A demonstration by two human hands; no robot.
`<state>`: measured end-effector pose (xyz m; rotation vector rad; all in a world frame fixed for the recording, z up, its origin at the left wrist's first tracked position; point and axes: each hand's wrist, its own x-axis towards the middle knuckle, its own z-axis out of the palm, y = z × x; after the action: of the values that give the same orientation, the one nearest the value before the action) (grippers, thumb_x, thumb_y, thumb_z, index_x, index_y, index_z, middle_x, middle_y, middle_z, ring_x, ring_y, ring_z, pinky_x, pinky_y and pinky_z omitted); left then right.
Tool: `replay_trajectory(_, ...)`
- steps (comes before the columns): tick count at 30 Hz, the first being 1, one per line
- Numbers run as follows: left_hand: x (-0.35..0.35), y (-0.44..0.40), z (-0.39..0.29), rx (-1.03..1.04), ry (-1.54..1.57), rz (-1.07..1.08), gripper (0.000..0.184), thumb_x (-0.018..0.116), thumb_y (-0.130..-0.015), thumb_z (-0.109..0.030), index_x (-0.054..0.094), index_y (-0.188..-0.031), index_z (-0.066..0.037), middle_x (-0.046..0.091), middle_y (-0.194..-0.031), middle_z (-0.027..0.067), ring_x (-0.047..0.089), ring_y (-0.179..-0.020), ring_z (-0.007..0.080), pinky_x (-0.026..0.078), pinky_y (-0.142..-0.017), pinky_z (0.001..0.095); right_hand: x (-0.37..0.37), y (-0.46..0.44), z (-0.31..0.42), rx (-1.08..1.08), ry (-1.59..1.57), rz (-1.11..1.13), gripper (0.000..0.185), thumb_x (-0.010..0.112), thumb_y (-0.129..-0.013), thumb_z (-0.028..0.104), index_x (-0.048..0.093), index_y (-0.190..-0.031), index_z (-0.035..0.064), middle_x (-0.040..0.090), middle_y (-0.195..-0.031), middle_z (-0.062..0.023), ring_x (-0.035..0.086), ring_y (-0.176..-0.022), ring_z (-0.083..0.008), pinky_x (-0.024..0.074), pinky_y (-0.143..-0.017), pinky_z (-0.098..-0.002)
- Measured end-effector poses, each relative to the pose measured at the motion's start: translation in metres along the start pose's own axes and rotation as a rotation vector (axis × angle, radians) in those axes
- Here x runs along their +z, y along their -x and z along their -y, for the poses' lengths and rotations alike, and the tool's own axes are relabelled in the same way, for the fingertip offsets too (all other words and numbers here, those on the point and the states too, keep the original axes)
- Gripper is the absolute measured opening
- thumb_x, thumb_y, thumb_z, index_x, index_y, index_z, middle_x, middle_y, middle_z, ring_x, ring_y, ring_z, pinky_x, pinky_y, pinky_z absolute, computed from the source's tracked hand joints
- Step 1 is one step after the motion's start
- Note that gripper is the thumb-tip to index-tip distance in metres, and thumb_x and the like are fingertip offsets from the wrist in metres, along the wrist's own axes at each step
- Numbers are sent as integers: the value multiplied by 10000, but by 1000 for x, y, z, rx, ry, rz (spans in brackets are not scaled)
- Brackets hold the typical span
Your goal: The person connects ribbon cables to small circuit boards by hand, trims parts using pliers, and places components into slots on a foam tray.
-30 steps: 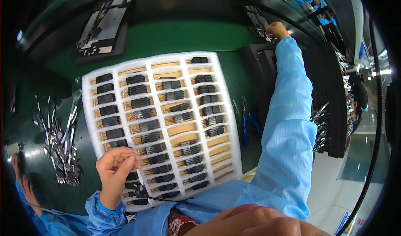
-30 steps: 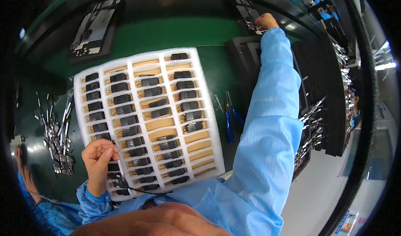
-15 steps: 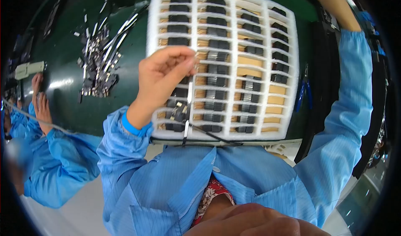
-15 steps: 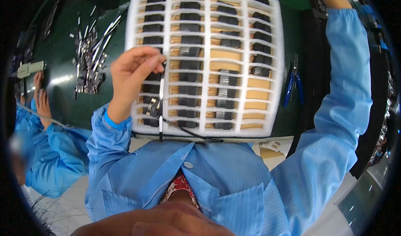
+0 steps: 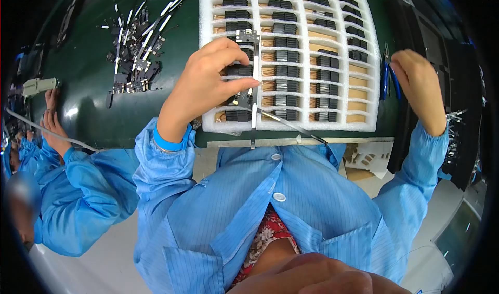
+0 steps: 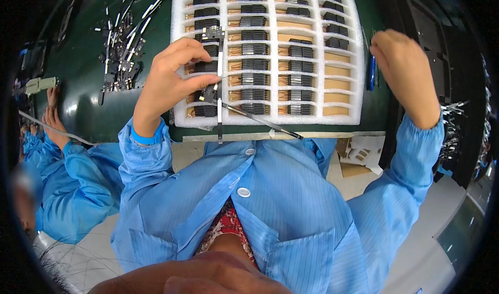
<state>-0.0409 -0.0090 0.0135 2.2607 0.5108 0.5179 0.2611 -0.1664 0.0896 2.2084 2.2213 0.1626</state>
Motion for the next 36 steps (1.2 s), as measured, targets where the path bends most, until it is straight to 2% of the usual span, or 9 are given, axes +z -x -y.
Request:
replay_trajectory(3,-2,4,-3,14,-51,114,314,740,-537,-90,549,-768,4,512,-798,98,519,-733,251,427,-643,301,2,15,18,38,-113,-20,55,550,-722,57,547,-754,12,528,-710,-130,531,-677,-304,425,-592,-370)
replay_trajectory(9,-8,15,-10,65,-118,215,375,722,-542,-68,550,-867,7,475,-933,130,485,-881,291,409,-744,334,20,-30,66,-200,-306,-271,69,580,-710,81,561,-738,20,523,-703,-105,535,-701,-276,439,-610,-352)
replay_trajectory(13,-11,17,-12,87,-143,238,384,687,-593,-67,543,-942,4,473,-947,142,477,-904,301,395,-783,342,51,-82,98,-348,-386,-301,131,593,-716,92,582,-821,14,553,-829,-111,532,-800,-276,437,-699,-349)
replay_trajectory(19,-16,10,-8,97,-116,268,359,624,-648,-39,542,-995,6,492,-947,137,491,-894,293,400,-780,337,73,-129,53,-144,-88,-425,104,586,-702,78,607,-797,40,569,-803,-90,537,-790,-273,446,-684,-352)
replay_trajectory(22,-27,-2,-8,110,15,207,327,619,-663,-56,558,-979,3,511,-941,141,507,-887,292,407,-779,329,81,-136,8,-79,-147,-466,103,549,-721,98,618,-779,46,588,-806,-100,555,-772,-284,453,-674,-374)
replay_trajectory(25,-30,-24,-1,129,-83,91,287,623,-681,-78,566,-950,5,525,-941,149,523,-855,285,420,-746,318,90,-142,-6,15,-365,-297,130,538,-762,129,622,-819,47,592,-834,-100,556,-797,-287,450,-696,-364)
replay_trajectory(28,-21,-39,11,98,-157,86,283,639,-677,-100,564,-930,2,509,-899,142,515,-818,284,420,-716,322,100,-151,-7,18,-321,-363,131,539,-766,130,621,-822,44,588,-837,-105,558,-789,-291,448,-701,-365)
replay_trajectory(32,-8,-44,19,131,-284,58,303,655,-669,-122,556,-928,0,476,-847,128,493,-798,273,411,-703,325,104,-161,-8,23,-292,-133,164,537,-772,159,636,-857,59,616,-828,-125,576,-764,-299,450,-712,-366)
replay_trajectory(36,-6,-43,20,103,-269,39,254,641,-680,-108,554,-897,-10,473,-845,115,487,-801,271,406,-688,329,104,-167,-13,4,-309,-79,184,542,-774,181,635,-839,37,616,-805,-151,581,-733,-307,451,-704,-371)
